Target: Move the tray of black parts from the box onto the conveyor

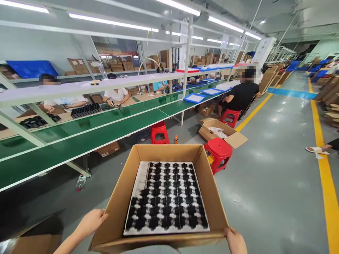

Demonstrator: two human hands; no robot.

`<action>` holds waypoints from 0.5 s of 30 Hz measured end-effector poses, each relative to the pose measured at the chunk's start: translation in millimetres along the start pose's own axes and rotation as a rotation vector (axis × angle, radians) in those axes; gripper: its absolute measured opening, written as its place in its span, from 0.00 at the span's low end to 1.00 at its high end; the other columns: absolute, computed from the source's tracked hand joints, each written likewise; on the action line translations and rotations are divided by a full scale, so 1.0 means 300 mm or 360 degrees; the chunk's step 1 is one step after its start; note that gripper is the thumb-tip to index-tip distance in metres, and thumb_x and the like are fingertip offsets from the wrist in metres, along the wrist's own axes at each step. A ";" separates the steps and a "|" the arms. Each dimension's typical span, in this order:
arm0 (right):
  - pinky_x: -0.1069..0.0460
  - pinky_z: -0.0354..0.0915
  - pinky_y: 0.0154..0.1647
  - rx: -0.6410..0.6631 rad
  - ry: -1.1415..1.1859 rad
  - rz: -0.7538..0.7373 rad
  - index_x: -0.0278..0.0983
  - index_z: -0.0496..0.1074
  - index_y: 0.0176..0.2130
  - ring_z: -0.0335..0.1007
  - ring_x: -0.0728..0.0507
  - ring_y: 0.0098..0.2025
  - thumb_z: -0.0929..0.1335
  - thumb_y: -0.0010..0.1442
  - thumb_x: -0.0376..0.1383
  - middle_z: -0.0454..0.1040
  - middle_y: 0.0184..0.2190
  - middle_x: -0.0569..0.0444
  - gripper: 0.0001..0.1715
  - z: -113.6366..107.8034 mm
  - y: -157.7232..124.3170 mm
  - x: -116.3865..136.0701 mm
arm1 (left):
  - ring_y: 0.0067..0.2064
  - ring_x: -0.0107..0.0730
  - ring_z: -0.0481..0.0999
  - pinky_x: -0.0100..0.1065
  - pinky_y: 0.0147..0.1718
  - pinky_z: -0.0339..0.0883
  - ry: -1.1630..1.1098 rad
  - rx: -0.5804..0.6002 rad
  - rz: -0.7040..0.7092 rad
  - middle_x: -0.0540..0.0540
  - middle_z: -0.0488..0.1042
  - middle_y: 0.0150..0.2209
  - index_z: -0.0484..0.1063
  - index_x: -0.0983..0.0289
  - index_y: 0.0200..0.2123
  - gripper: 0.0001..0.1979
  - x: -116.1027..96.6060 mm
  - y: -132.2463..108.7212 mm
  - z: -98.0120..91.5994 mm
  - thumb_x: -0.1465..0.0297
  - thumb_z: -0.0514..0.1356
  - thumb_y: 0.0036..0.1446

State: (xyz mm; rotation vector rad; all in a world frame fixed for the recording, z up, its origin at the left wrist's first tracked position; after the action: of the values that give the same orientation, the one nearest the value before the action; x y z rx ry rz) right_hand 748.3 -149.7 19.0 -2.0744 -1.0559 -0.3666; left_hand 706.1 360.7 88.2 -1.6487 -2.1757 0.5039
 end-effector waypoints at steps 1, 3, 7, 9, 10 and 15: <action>0.55 0.60 0.32 -0.0004 -0.0019 0.0023 0.33 0.73 0.34 0.66 0.40 0.34 0.56 0.47 0.35 0.70 0.24 0.50 0.22 -0.010 0.037 0.073 | 0.39 0.41 0.70 0.35 0.35 0.59 -0.0016 0.0047 -0.0022 0.63 0.72 0.34 0.70 0.68 0.28 0.21 -0.006 0.050 -0.039 0.68 0.39 0.53; 0.55 0.60 0.32 -0.0043 -0.0024 0.0061 0.31 0.73 0.35 0.65 0.40 0.35 0.56 0.46 0.34 0.70 0.25 0.50 0.22 -0.007 0.111 0.206 | 0.38 0.41 0.70 0.35 0.35 0.59 -0.0047 0.0121 -0.0065 0.63 0.72 0.34 0.70 0.68 0.29 0.21 -0.011 0.155 -0.108 0.67 0.39 0.54; 0.55 0.59 0.28 -0.0077 0.0033 0.0093 0.29 0.73 0.34 0.65 0.40 0.32 0.57 0.45 0.34 0.70 0.23 0.50 0.22 0.051 0.253 0.383 | 0.39 0.41 0.70 0.34 0.35 0.59 -0.0019 0.0141 -0.0057 0.64 0.72 0.35 0.69 0.68 0.29 0.21 -0.016 0.369 -0.255 0.67 0.39 0.53; 0.55 0.59 0.27 -0.0032 0.0046 0.0113 0.30 0.74 0.33 0.65 0.41 0.30 0.57 0.46 0.34 0.69 0.21 0.52 0.21 0.073 0.322 0.440 | 0.39 0.42 0.70 0.35 0.34 0.59 0.0011 0.0160 -0.0046 0.65 0.72 0.35 0.69 0.69 0.29 0.21 -0.027 0.469 -0.325 0.67 0.38 0.53; 0.55 0.59 0.26 -0.0024 0.0038 0.0127 0.30 0.74 0.32 0.65 0.41 0.29 0.57 0.46 0.34 0.69 0.21 0.52 0.21 0.078 0.359 0.468 | 0.39 0.43 0.70 0.36 0.34 0.59 0.0019 0.0176 -0.0048 0.65 0.72 0.35 0.69 0.70 0.29 0.22 -0.036 0.518 -0.356 0.67 0.38 0.53; 0.57 0.57 0.27 0.0092 -0.0059 0.0103 0.32 0.72 0.25 0.64 0.42 0.31 0.56 0.45 0.31 0.68 0.21 0.53 0.17 0.079 0.611 0.652 | 0.38 0.43 0.70 0.37 0.34 0.60 -0.0023 0.0249 -0.0050 0.66 0.72 0.34 0.70 0.70 0.28 0.22 -0.114 0.754 -0.453 0.69 0.37 0.51</action>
State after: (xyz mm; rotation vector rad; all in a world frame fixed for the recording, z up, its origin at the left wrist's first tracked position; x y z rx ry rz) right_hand 1010.3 -88.6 18.7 -2.0654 -1.0064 -0.2632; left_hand 970.0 393.6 93.7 -1.5304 -2.1108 0.6605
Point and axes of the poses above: each hand's wrist, its own y-axis towards the middle knuckle, its own z-axis out of the palm, x = y × z, the point moved 2 cm from there along y, towards the middle knuckle
